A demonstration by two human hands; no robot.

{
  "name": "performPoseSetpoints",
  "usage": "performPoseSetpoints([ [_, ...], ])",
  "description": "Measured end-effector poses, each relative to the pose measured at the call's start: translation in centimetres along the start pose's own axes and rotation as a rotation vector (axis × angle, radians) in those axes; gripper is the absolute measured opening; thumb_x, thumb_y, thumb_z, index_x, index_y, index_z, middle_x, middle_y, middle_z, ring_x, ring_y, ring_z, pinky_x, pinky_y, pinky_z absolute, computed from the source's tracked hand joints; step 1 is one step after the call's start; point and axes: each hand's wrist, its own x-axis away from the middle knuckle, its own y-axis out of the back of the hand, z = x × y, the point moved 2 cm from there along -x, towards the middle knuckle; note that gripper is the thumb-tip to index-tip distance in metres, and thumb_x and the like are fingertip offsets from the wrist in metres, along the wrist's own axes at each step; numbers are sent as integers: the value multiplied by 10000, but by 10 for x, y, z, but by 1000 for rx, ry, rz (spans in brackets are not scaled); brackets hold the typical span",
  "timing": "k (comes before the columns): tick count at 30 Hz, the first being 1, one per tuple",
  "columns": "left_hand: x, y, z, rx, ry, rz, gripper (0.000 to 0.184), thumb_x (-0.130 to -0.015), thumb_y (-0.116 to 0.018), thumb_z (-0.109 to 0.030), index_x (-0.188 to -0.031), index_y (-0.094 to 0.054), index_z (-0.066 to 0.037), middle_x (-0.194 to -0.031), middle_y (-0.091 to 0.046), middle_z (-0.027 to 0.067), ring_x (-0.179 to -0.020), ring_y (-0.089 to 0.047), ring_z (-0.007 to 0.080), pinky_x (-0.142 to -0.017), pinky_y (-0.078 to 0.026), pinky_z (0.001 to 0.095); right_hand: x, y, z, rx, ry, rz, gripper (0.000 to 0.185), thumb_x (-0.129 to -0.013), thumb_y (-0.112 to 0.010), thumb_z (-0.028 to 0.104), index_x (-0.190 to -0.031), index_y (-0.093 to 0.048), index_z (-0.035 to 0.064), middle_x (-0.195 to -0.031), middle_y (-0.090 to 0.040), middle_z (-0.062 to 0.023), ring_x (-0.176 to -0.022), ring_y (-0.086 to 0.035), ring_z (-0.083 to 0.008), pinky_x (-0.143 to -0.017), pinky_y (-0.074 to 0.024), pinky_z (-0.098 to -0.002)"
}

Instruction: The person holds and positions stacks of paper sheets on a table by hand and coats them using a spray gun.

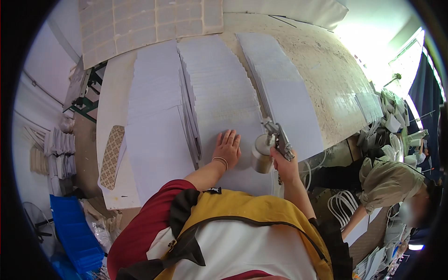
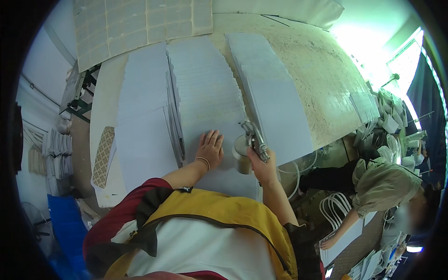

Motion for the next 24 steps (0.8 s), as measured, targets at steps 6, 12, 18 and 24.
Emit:
performPoseSetpoints([
  [6, -1, -3, 2, 18, 10, 15, 492, -881, -398, -253, -1329, -408, -50, -1413, -324, 153, -1349, -231, 280, -1117, -104, 460, 9, -15, 7, -29, -51, 107, 98, -823, -617, 115, -777, -589, 34, -592, -537, -1, -405, -420, -61, -382, -296, -210],
  [12, 0, -1, 1, 9, 3, 6, 492, -879, -397, -250, -1330, -407, -54, -1410, -326, 155, -1346, -233, 284, -1116, -101, 464, 5, 1, 3, -26, -24, -44, 139, -831, -611, 136, -763, -567, 23, -579, -510, 10, -447, -435, -62, -411, -331, -230],
  [18, -1, 0, 1, 23, 2, 4, 493, -877, -395, -248, -1328, -406, -49, -1410, -324, 155, -1347, -229, 287, -1116, -99, 465, 8, -6, -2, 50, 26, 9, 112, -837, -608, 136, -813, -602, 27, -613, -545, 1, -435, -436, -57, -385, -316, -219],
  [24, 0, -3, 3, 35, 7, 6, 501, -875, -397, -253, -1331, -400, -45, -1415, -317, 154, -1349, -225, 288, -1117, -97, 462, 9, -9, -5, -4, 10, 2, 110, -838, -608, 135, -804, -601, 31, -593, -535, 7, -424, -427, -55, -385, -309, -213],
])
